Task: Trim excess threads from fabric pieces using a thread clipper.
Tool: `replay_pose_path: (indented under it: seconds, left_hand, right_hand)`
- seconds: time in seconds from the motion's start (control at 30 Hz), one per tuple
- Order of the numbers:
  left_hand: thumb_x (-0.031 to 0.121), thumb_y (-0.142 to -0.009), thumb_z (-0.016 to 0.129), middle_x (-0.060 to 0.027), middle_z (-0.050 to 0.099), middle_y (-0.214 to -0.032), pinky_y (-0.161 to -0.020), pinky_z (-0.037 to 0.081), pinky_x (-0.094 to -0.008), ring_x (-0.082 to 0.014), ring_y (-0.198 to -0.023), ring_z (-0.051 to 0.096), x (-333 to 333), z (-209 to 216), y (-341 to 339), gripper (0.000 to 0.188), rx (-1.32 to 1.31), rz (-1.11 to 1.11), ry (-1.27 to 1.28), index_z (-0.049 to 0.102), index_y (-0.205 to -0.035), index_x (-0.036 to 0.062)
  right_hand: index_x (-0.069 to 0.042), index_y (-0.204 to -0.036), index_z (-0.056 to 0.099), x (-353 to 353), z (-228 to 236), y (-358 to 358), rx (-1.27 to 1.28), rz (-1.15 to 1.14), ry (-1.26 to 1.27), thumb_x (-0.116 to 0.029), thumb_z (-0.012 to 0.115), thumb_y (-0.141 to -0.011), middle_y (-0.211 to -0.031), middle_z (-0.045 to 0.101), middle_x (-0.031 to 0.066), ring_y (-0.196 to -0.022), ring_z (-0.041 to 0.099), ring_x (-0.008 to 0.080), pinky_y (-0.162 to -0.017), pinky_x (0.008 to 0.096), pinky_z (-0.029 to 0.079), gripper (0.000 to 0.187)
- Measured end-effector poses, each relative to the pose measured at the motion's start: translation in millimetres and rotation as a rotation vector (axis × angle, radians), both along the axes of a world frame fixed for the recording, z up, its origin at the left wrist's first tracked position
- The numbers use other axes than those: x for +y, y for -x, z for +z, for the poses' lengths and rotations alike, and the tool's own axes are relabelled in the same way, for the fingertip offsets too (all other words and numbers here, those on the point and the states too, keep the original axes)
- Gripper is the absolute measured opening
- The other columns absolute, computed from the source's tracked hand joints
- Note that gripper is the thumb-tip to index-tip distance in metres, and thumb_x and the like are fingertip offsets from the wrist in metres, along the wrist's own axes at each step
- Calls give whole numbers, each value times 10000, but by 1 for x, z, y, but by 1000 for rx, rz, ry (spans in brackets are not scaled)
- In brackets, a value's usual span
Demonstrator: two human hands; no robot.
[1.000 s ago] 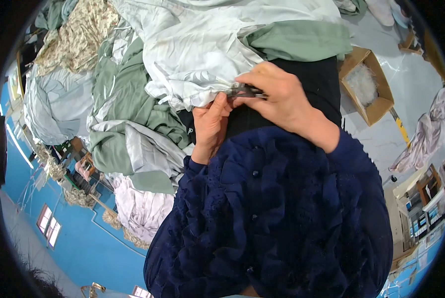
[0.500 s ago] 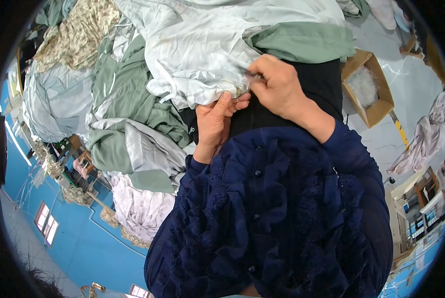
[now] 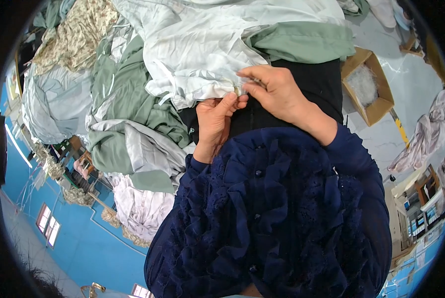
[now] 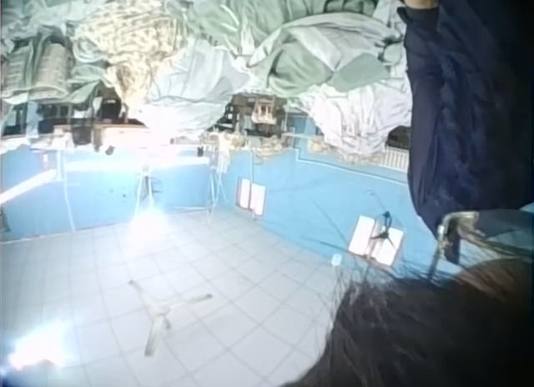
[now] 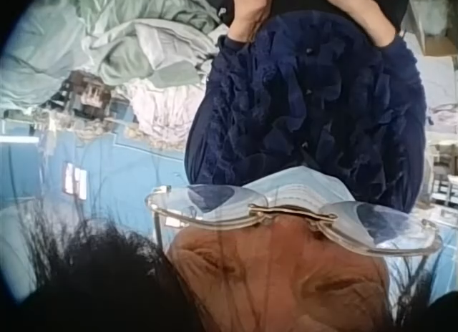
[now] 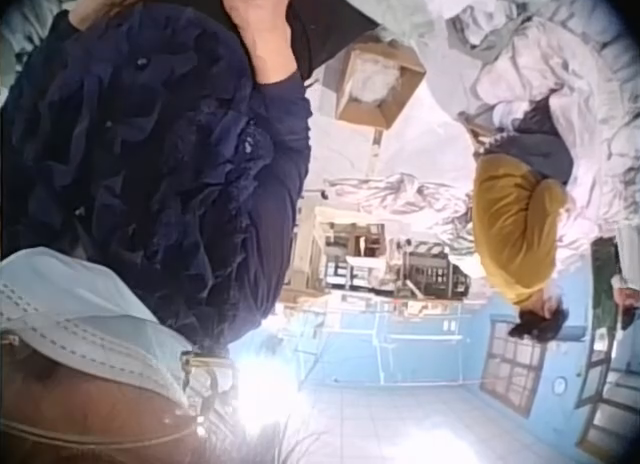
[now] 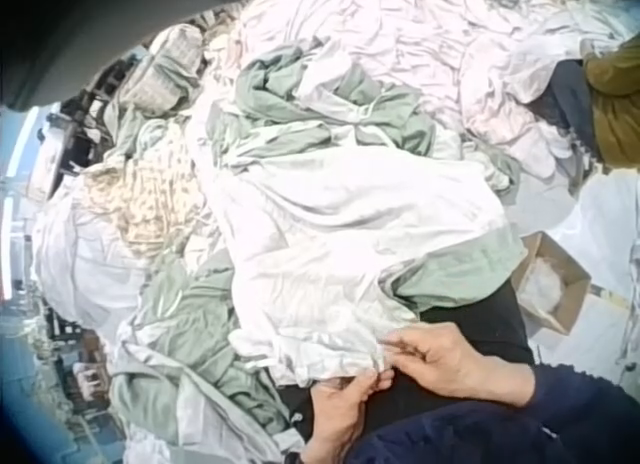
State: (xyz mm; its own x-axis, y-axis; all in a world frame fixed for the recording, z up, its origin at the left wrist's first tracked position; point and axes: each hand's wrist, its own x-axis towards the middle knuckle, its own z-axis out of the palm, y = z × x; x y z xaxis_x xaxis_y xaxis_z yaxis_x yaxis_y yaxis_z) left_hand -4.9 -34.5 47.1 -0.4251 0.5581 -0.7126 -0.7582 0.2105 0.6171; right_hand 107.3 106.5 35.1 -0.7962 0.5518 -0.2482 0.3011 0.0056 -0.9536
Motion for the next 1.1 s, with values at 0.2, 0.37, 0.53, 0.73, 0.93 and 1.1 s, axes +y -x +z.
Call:
replay_pose_path:
  seconds: [0.2, 0.37, 0.53, 0.73, 0.93, 1.1]
  left_hand:
    - [-2, -878, 643, -105, 685, -898, -696, 547, -273, -160, -742, 652, 0, -2, -4, 118, 83, 10, -11, 656, -988, -43]
    - [-21, -874, 642, -63, 672, -830, -641, 492, -230, -109, -709, 610, 3, -1, -5, 84, 224, -6, -17, 676, -950, -18]
    - [-16, -870, 652, -56, 669, -813, -622, 484, -224, -96, -682, 601, -1, -7, -3, 91, 304, -44, -1, 681, -956, -18]
    - [1, -854, 675, -77, 678, -817, -613, 522, -253, -136, -672, 636, -1, -9, -4, 98, 230, -32, 46, 675, -947, -30]
    - [3, -852, 676, -97, 671, -811, -609, 535, -273, -174, -674, 652, -6, -10, 3, 95, 135, 28, 39, 665, -939, -33]
    - [12, -855, 676, -102, 672, -827, -606, 537, -276, -177, -679, 653, 1, -10, 1, 103, 81, 19, 38, 664, -946, -33]
  right_hand:
    - [-3, -953, 645, -1, 1, 9, 92, 195, -299, -33, 673, -813, -837, 657, 116, -690, 649, 218, -595, 306, 490, 145]
    - [10, -884, 617, -4, 1, 16, 107, 127, 11, -60, 647, -836, -682, 596, 72, -594, 590, 159, -549, 300, 456, 90]
    - [-4, -847, 611, 2, 6, 20, -75, 63, 931, -104, 622, -877, -603, 502, -27, -472, 417, 39, -422, 214, 312, 105]
    - [-52, -830, 558, 13, 13, 18, 66, -229, 1093, -136, 610, -899, -626, 419, -57, -472, 321, 2, -394, 169, 209, 120]
    - [-55, -933, 498, 76, 6, -68, 473, -605, 1036, -125, 557, -956, -748, 382, -32, -501, 302, -6, -389, 141, 219, 94]
    - [2, -1181, 589, 120, -29, -230, -264, -866, 96, -152, 544, -967, -739, 519, -15, -575, 453, 38, -477, 191, 330, 268]
